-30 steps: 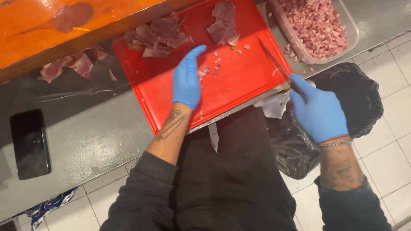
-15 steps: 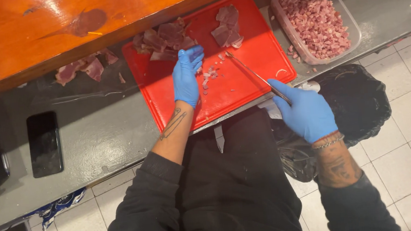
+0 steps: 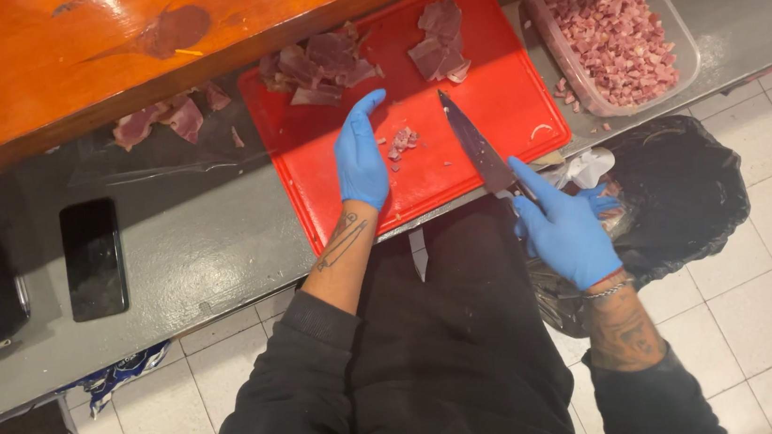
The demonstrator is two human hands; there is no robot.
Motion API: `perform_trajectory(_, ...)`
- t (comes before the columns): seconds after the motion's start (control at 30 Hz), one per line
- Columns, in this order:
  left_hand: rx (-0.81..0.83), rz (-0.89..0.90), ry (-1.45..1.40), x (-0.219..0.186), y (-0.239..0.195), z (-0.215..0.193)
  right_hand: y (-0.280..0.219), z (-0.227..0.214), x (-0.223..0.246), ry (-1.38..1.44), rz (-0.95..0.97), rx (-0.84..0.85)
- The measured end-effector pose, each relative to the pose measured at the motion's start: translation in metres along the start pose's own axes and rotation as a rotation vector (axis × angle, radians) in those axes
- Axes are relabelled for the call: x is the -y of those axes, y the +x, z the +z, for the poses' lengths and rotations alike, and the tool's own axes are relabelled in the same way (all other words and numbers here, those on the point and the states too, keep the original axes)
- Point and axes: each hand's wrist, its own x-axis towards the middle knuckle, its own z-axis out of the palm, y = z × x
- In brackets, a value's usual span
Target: Chopping slices of processed meat into small pieces on a red cutting board.
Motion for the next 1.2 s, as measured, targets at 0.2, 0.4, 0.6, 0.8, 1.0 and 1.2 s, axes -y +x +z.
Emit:
perform_trajectory(0.2,-0.043,-0.128,-0.346,-0.011,-0.011,0.040,-0.030,0.036,0.084,0.390,0.175,0.063)
perform_trajectory(0.4,-0.144,-0.147,-0.404,0.009,-0.005,0.042,-0.011,0.068,0.080,0.442,0.062,0.032)
perform_trajectory(0.6,-0.225,-0.170,-0.479,-0.001,-0.010,0.045,-0.014,0.071,0.087,0.489,0.070,0.041)
perform_trajectory(0.8,-0.063,-0.122,-0.721,-0.010,0.002,0.104,-0.024,0.031,0.067,0.753,0.108,-0.102)
perform_trajectory(1.0,0.193,0.028,-0.896,-0.029,0.032,0.270,-0.013,-0.051,0.014,0.669,0.117,-0.455)
perform_trajectory(1.2,0.222,0.050,-0.456,-0.018,0.046,0.324,0.029,-0.064,-0.104,-0.269,0.009,-0.678)
